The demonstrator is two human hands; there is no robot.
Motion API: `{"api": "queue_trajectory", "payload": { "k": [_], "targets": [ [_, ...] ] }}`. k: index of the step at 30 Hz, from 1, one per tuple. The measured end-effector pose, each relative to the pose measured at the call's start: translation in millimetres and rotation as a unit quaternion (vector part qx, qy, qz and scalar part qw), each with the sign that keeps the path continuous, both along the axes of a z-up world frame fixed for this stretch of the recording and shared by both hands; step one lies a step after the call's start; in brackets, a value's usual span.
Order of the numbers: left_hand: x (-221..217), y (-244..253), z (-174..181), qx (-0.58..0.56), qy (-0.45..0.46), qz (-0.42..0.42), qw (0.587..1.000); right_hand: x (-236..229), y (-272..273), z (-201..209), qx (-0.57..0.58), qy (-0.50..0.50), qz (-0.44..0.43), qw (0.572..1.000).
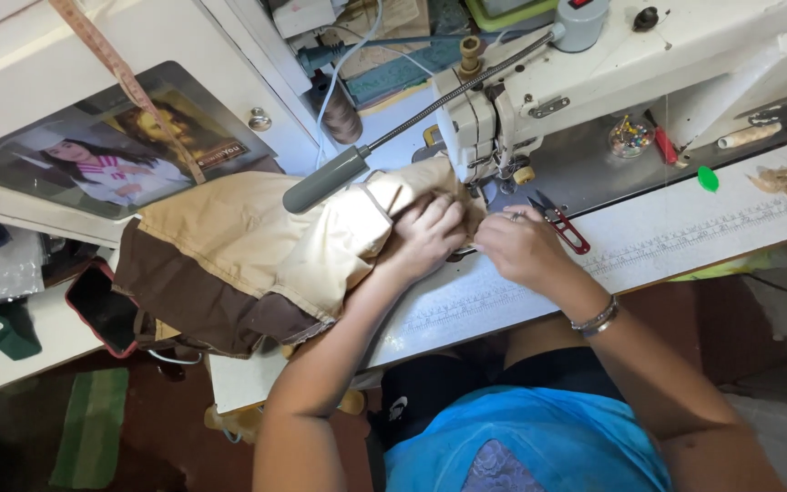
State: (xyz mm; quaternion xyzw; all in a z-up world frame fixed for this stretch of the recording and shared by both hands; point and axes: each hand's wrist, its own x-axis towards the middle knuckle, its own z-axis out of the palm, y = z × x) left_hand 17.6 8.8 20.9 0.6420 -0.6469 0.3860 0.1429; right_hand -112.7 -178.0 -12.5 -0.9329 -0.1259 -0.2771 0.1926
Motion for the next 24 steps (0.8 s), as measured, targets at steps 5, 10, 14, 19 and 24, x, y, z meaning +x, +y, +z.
{"api": "queue_trajectory", "payload": {
  "k": [5,10,14,19,24],
  "targets": [
    [10,-2,-73,0.103,0.120,0.039,0.987,-11,3,5,-0.076,-0.005,-0.033,0.997],
    [-8,4,-13,0.172,0.191,0.077,0.963,-18,3,8,-0.103,0.009,-0.068,0.992],
    [-8,1,-15,0.163,0.247,0.052,0.954,-18,-2,6,-0.115,0.032,-0.063,0.991],
    [-12,2,-17,0.148,0.264,0.052,0.952,-15,-8,16,-0.108,0.056,-0.051,0.991],
    [-11,1,-49,0.165,0.273,0.061,0.946,-14,-13,12,-0.141,0.051,-0.051,0.987]
  ]
}}
